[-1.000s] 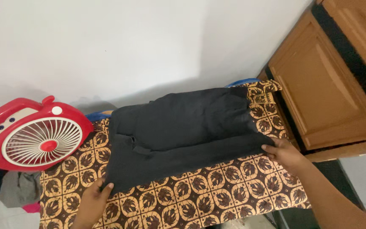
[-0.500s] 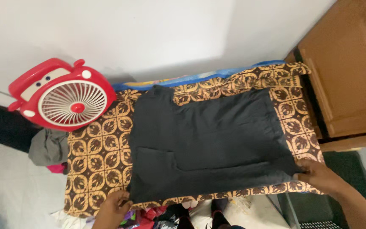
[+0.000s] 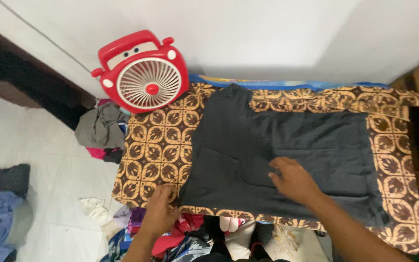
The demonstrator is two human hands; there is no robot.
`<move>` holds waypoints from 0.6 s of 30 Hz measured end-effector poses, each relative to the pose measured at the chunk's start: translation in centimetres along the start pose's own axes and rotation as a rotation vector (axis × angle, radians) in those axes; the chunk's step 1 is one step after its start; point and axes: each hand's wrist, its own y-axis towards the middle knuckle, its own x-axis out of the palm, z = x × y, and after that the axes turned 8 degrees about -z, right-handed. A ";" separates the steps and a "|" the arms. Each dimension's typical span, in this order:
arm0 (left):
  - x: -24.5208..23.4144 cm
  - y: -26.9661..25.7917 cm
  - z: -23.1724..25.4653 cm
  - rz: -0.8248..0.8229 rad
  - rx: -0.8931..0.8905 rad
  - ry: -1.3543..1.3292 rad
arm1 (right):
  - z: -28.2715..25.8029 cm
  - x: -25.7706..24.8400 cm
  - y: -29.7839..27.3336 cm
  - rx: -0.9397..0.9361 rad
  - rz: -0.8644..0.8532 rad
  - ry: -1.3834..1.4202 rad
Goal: The person folds a patterned yellow cloth and a black t-shirt on a bed.
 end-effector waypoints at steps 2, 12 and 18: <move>-0.2 -0.3 0.3 0.016 0.070 -0.018 | -3.8 2.0 2.5 -0.133 -0.016 -0.058; 2.4 -0.7 -0.5 0.130 -0.083 -0.096 | -9.0 6.9 10.7 0.003 -0.255 -0.214; 2.1 -0.9 -0.8 0.083 -0.154 -0.074 | -10.0 5.1 12.5 -0.017 -0.213 -0.034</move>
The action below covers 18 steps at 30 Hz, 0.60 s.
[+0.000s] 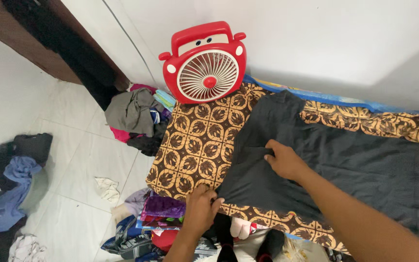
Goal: The person folds a patterned yellow cloth and a black t-shirt on a bed.
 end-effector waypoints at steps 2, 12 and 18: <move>0.0 0.2 0.2 -0.008 -0.028 0.018 | 0.1 0.2 -0.2 -0.008 0.054 0.008; -1.1 2.7 4.1 -0.174 -0.330 0.279 | 10.9 -1.0 -6.0 -0.010 -0.027 0.169; 1.1 6.0 10.1 -0.259 -0.142 0.525 | 19.1 -6.1 -16.3 0.241 -0.152 -0.141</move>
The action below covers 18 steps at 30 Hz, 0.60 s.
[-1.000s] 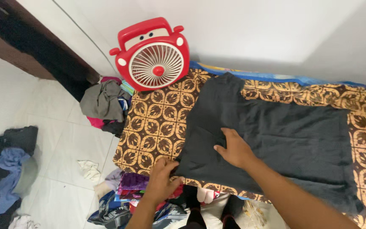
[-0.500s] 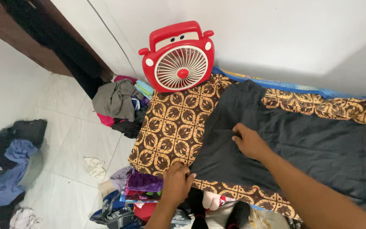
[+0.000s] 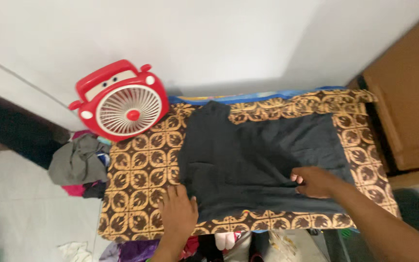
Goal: The person folds a patterned yellow cloth and a black t-shirt on a bed.
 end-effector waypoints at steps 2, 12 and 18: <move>0.6 1.4 2.1 0.016 0.248 0.048 | 2.5 -0.5 -2.6 0.122 -0.064 -0.081; 3.2 6.8 7.7 -0.004 0.678 0.392 | 12.2 2.0 -8.7 0.352 0.396 0.101; 2.8 7.1 8.3 -0.009 0.625 0.439 | 13.5 3.1 -9.1 0.394 0.416 0.312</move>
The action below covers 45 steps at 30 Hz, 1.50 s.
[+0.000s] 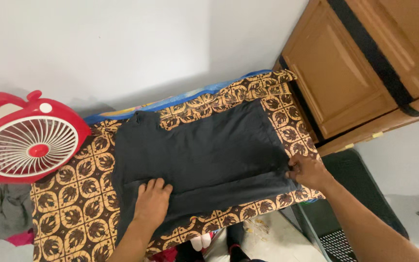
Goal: The person folds a patterned yellow cloth and a black t-shirt on a bed.
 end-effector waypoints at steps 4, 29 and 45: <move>-0.9 -0.2 -0.1 -0.074 -0.028 -0.044 | -0.4 0.2 -0.4 -0.073 -0.041 0.040; 1.2 -6.5 -3.4 0.369 -0.416 -0.444 | 1.4 0.5 1.9 0.092 0.014 0.152; 11.9 -13.0 -6.2 0.205 -0.683 -0.594 | 1.1 1.4 -2.1 0.242 -0.327 0.732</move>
